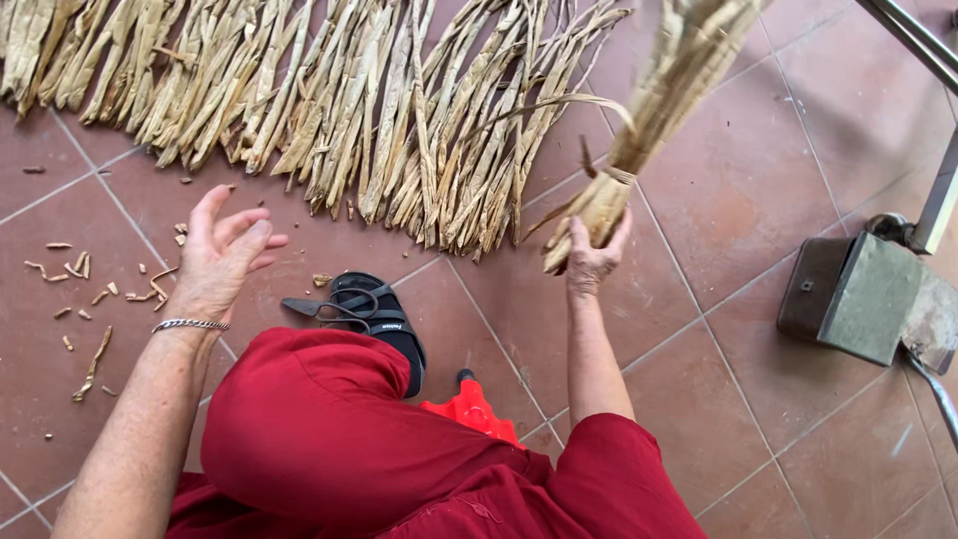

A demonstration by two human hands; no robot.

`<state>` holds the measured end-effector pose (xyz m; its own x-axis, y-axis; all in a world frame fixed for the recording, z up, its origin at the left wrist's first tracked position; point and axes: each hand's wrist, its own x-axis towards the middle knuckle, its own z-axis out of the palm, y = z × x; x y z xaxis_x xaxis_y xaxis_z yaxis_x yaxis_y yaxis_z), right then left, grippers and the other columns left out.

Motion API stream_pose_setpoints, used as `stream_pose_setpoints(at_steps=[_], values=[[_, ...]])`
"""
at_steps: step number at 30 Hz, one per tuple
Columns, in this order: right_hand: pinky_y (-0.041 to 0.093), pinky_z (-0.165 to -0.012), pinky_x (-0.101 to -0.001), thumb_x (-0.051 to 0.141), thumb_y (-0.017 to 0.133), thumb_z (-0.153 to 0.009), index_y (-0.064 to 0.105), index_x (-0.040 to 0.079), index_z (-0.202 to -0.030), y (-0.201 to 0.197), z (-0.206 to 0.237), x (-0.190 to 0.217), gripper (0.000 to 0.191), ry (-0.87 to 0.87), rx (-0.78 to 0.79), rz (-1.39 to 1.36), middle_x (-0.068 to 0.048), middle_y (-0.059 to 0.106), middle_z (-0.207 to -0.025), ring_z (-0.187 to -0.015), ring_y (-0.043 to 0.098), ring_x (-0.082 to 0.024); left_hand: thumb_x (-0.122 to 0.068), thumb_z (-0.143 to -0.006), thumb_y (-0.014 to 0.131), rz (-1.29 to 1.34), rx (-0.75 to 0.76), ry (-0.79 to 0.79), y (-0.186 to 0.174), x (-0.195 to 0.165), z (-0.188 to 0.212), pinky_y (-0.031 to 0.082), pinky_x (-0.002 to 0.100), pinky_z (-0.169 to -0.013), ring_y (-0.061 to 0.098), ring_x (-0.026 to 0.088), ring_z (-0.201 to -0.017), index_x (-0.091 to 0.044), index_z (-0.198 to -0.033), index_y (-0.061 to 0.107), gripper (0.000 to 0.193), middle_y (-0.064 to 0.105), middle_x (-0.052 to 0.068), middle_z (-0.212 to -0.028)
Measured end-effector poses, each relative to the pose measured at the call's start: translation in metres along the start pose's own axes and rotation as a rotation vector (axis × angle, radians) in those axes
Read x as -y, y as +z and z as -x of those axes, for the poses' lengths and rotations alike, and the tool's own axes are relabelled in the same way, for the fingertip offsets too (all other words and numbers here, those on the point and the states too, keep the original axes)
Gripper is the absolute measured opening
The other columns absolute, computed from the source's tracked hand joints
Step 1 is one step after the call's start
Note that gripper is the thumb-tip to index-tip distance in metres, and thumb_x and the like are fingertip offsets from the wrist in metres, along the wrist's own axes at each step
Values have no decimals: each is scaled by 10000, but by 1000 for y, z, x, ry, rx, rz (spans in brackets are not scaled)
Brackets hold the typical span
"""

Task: The person sits on a small stool and uses shears to trim the ends of bundles of dried plant stalks. They repeatedly gather stalks, cut them to a uniform length, and place the trimmed bundles on the floor.

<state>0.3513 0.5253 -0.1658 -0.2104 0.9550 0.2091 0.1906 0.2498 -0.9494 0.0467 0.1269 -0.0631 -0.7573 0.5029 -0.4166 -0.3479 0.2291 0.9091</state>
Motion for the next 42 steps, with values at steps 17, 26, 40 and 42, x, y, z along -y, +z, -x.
stream_pose_setpoints(at_steps=[17, 26, 40, 42], values=[[569, -952, -427, 348, 821, -856, 645, 43, -1325, -76, -36, -46, 587, 312, 216, 69, -122, 734, -1192, -1066, 697, -252, -153, -1029, 684, -51, 20, -26, -12, 11, 7, 598, 346, -855, 715, 249, -1047, -9, -1653, 206, 799, 645, 223, -1313], [595, -910, -370, 530, 576, -975, 512, 89, -1445, -140, -124, -1, 648, 209, 466, -1222, -163, 660, -1262, -1109, 687, -272, -152, -1046, 666, -1, 10, -44, -14, 6, 9, 592, 346, -854, 716, 240, -1037, -9, -1649, 243, 751, 669, 205, -1276], [502, -950, -515, 474, 819, -771, 503, 154, -1451, -101, -49, -44, 816, 437, 141, 931, -213, 653, -1206, -1121, 637, -411, -132, -1032, 676, -79, -21, -38, -23, -1, 12, 598, 344, -844, 716, 233, -1010, -8, -1629, 273, 731, 674, 216, -1268], [474, -937, -527, 481, 839, -735, 459, 139, -1466, -96, -53, -38, 892, 507, 197, 1021, -266, 554, -1234, -1121, 572, -447, -131, -1036, 675, -84, -28, -41, -23, -1, 14, 596, 341, -845, 717, 233, -1011, -6, -1629, 272, 728, 672, 218, -1272]])
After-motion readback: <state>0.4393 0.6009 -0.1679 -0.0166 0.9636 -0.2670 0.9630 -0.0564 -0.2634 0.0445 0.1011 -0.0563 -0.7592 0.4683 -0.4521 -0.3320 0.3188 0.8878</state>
